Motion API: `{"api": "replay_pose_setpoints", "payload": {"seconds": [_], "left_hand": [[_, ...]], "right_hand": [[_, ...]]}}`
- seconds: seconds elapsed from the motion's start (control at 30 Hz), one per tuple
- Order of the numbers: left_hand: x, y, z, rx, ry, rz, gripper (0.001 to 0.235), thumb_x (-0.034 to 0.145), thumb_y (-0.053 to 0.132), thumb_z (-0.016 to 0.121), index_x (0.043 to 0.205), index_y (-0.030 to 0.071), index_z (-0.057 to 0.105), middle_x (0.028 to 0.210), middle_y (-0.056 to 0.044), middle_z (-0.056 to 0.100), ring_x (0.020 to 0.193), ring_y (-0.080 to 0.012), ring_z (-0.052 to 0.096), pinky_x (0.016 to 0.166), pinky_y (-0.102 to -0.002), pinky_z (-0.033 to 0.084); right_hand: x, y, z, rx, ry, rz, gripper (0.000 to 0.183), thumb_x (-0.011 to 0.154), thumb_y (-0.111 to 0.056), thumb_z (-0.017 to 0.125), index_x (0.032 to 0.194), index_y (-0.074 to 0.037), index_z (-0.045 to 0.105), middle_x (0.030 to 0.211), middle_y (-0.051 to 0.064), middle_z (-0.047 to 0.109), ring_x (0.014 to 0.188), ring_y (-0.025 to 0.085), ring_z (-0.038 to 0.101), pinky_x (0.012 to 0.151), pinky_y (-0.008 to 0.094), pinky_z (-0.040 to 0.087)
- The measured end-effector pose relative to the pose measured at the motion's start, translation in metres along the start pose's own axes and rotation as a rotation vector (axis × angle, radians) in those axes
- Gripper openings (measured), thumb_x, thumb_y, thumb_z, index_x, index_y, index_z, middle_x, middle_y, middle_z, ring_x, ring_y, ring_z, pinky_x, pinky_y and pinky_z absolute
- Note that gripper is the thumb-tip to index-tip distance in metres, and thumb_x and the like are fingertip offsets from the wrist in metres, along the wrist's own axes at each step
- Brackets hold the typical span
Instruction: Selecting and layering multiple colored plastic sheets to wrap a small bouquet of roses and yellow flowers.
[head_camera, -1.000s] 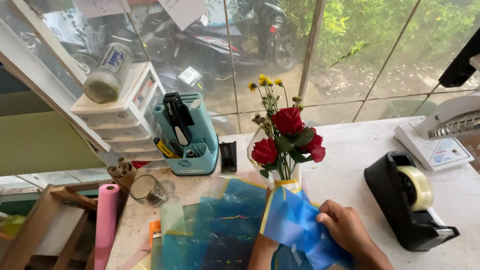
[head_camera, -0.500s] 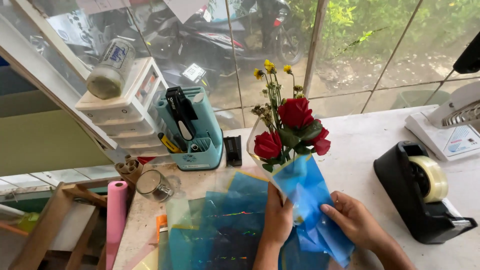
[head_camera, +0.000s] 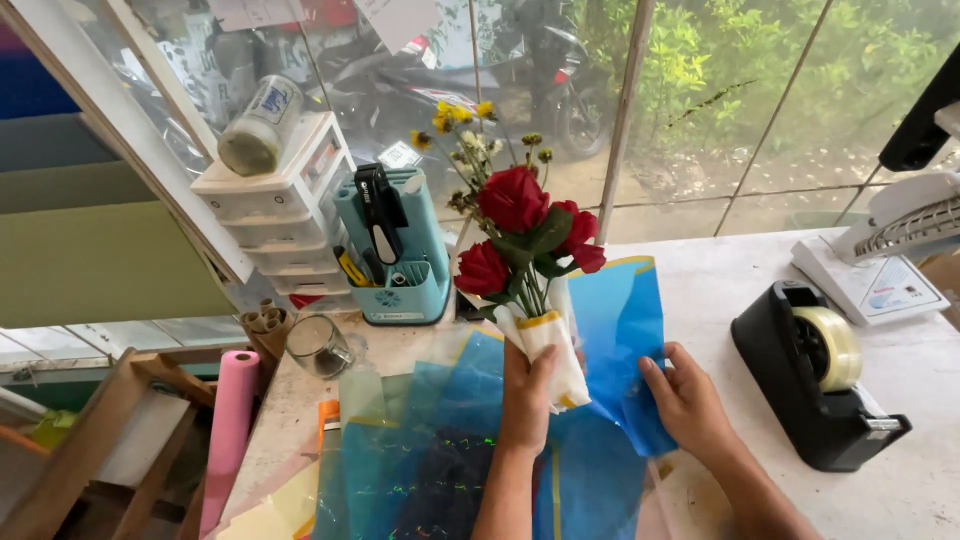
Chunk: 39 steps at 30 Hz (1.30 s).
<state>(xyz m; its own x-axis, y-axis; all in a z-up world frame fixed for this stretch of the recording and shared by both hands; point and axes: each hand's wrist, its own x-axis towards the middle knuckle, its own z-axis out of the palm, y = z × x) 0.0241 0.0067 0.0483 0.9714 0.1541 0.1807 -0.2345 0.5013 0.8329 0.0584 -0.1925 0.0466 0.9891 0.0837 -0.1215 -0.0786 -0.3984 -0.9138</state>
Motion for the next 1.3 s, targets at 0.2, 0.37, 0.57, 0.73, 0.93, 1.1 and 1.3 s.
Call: {"api": "replay_pose_setpoints", "payload": {"seconds": [0.2, 0.37, 0.57, 0.73, 0.93, 1.1, 1.3], "left_hand": [[-0.003, 0.002, 0.008, 0.159, 0.01, -0.121, 0.071, 0.093, 0.038, 0.056, 0.158, 0.025, 0.03, 0.141, -0.007, 0.054, 0.125, -0.0242, 0.057, 0.105, -0.04, 0.05], [-0.001, -0.005, 0.004, 0.03, -0.068, -0.277, 0.063, 0.095, 0.034, 0.055, 0.153, 0.02, 0.036, 0.116, -0.016, 0.06, 0.095, -0.0306, 0.069, 0.074, -0.043, 0.064], [0.002, -0.033, -0.01, 0.058, -0.166, -0.334, 0.068, 0.102, 0.038, 0.06, 0.158, 0.019, 0.026, 0.128, -0.026, 0.065, 0.115, -0.0399, 0.069, 0.097, -0.054, 0.056], [-0.014, 0.014, 0.024, 0.386, -0.201, -0.376, 0.07, 0.1, 0.05, 0.057, 0.154, 0.016, 0.029, 0.13, -0.024, 0.066, 0.122, -0.038, 0.067, 0.106, -0.052, 0.052], [-0.02, 0.024, 0.037, 0.633, -0.229, -0.359, 0.085, 0.096, 0.055, 0.059, 0.158, 0.009, 0.023, 0.146, -0.035, 0.05, 0.141, -0.0447, 0.048, 0.116, -0.058, 0.036], [-0.027, 0.045, 0.051, 0.801, -0.21, -0.461, 0.11, 0.092, 0.066, 0.052, 0.163, -0.002, 0.003, 0.155, -0.039, 0.036, 0.15, -0.0455, 0.034, 0.122, -0.057, 0.028], [-0.028, 0.029, 0.036, 0.791, -0.208, -0.406, 0.093, 0.094, 0.063, 0.05, 0.161, 0.008, 0.015, 0.152, -0.035, 0.043, 0.146, -0.0454, 0.04, 0.123, -0.057, 0.029]], "right_hand": [[0.014, 0.029, -0.006, 0.023, -0.122, -0.158, 0.035, 0.1, -0.045, 0.044, 0.113, -0.016, 0.059, 0.096, 0.005, 0.071, 0.086, 0.018, 0.073, 0.075, 0.031, 0.06], [0.023, 0.042, -0.008, 0.157, -0.036, -0.246, 0.033, 0.102, -0.04, 0.048, 0.117, -0.013, 0.06, 0.094, 0.006, 0.071, 0.079, 0.019, 0.07, 0.069, 0.032, 0.059], [0.017, 0.03, -0.009, 0.494, -0.04, -0.445, 0.026, 0.112, -0.028, 0.044, 0.114, -0.006, 0.058, 0.065, 0.008, 0.063, 0.046, 0.012, 0.054, 0.038, 0.023, 0.05], [0.019, 0.04, -0.009, 0.443, 0.056, -0.509, 0.026, 0.112, -0.028, 0.046, 0.112, -0.006, 0.06, 0.064, 0.004, 0.06, 0.049, 0.009, 0.049, 0.043, 0.02, 0.045], [0.014, 0.031, -0.013, 0.471, 0.123, -0.611, 0.024, 0.11, -0.025, 0.05, 0.109, -0.005, 0.064, 0.062, 0.005, 0.062, 0.045, 0.01, 0.05, 0.043, 0.021, 0.048], [0.012, 0.028, -0.012, 0.574, 0.182, -0.639, 0.021, 0.109, -0.019, 0.052, 0.103, -0.004, 0.065, 0.062, 0.005, 0.059, 0.044, 0.011, 0.054, 0.043, 0.022, 0.052], [0.037, 0.077, -0.066, 0.746, 0.435, -0.619, 0.021, 0.118, -0.03, 0.049, 0.103, -0.016, 0.054, 0.068, -0.005, 0.05, 0.053, 0.004, 0.051, 0.049, 0.014, 0.047]]}}
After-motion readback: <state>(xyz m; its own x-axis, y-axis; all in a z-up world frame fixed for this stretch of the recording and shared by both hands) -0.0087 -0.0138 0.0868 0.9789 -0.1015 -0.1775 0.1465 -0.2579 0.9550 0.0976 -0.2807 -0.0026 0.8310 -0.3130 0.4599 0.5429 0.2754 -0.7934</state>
